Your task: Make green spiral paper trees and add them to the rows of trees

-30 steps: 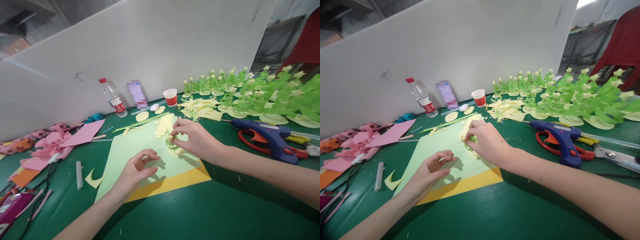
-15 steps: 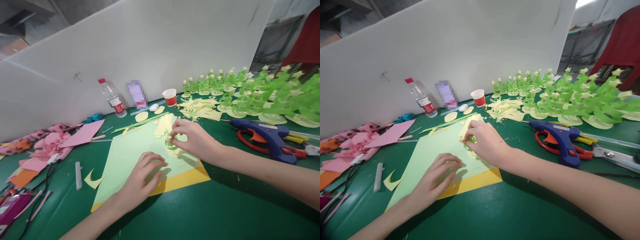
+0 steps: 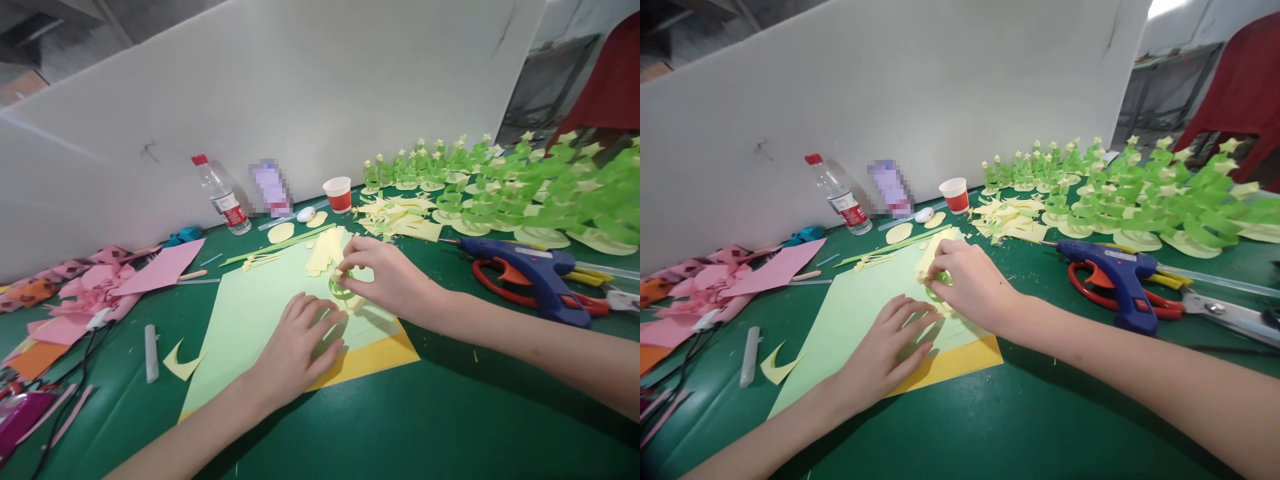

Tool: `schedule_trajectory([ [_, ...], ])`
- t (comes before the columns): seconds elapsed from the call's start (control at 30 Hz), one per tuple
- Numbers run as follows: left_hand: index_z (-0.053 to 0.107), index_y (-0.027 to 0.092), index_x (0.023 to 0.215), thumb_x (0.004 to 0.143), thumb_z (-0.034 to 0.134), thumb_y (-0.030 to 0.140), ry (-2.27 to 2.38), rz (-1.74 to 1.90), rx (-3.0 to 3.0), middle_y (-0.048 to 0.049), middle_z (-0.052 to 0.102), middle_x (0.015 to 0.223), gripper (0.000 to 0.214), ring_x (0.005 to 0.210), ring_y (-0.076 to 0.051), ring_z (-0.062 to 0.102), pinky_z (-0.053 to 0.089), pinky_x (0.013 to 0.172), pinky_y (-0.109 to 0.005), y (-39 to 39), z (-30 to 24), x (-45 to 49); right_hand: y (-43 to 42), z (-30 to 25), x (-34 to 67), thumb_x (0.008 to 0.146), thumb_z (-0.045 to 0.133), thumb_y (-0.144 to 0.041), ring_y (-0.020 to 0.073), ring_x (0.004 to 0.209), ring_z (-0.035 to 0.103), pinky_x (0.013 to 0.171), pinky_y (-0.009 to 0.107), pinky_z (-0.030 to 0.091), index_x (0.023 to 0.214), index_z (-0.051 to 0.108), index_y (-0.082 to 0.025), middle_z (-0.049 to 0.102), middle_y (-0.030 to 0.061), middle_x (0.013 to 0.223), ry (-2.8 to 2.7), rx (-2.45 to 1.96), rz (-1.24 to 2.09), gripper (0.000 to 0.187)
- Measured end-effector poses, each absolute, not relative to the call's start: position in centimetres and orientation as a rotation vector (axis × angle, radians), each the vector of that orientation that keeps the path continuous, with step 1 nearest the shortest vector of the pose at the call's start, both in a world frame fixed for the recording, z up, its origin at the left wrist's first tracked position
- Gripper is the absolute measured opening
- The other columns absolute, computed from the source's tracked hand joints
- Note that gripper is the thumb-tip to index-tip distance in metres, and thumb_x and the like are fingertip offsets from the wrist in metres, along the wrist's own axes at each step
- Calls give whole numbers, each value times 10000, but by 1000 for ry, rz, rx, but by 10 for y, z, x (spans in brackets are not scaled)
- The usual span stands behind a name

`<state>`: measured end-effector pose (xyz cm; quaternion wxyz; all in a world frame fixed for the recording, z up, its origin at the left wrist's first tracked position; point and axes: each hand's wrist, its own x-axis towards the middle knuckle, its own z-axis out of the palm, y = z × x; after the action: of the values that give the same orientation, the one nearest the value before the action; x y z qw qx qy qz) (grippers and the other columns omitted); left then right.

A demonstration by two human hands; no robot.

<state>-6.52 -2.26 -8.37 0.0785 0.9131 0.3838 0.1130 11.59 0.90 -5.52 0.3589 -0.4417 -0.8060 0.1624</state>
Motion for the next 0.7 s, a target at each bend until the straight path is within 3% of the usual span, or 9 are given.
schedule_trajectory([
  [0.13,537,182,1119,867,400,281,1160,294,2751,-104,552,1105,303,1046,-252,450,224,1003,-473,-23,-88,-65,10,-56,116,729,574,-114,108,661,487,597,243,369,684,648,-140,526,22,744,-2071,-1133,413,91],
  [0.57,510,212,1137,889,348,272,1131,399,2770,-84,552,1106,303,1054,-233,466,206,1021,-504,-24,-96,-67,9,-57,116,718,579,-101,108,658,481,581,236,362,675,646,-138,521,20,735,-2064,-1138,421,88],
  [0.63,555,219,1077,878,352,253,1141,542,2660,-76,573,1081,286,1043,-226,485,270,997,-462,-25,-92,-68,10,-57,116,718,581,-105,109,659,481,584,239,361,679,647,-141,522,19,741,-2060,-1137,420,85],
  [0.7,615,218,930,853,391,262,1243,726,2423,-50,630,923,241,898,-199,561,429,841,-358,-24,-85,-70,10,-57,116,720,583,-115,112,667,482,597,248,362,678,646,-143,520,19,744,-2060,-1139,419,80],
])
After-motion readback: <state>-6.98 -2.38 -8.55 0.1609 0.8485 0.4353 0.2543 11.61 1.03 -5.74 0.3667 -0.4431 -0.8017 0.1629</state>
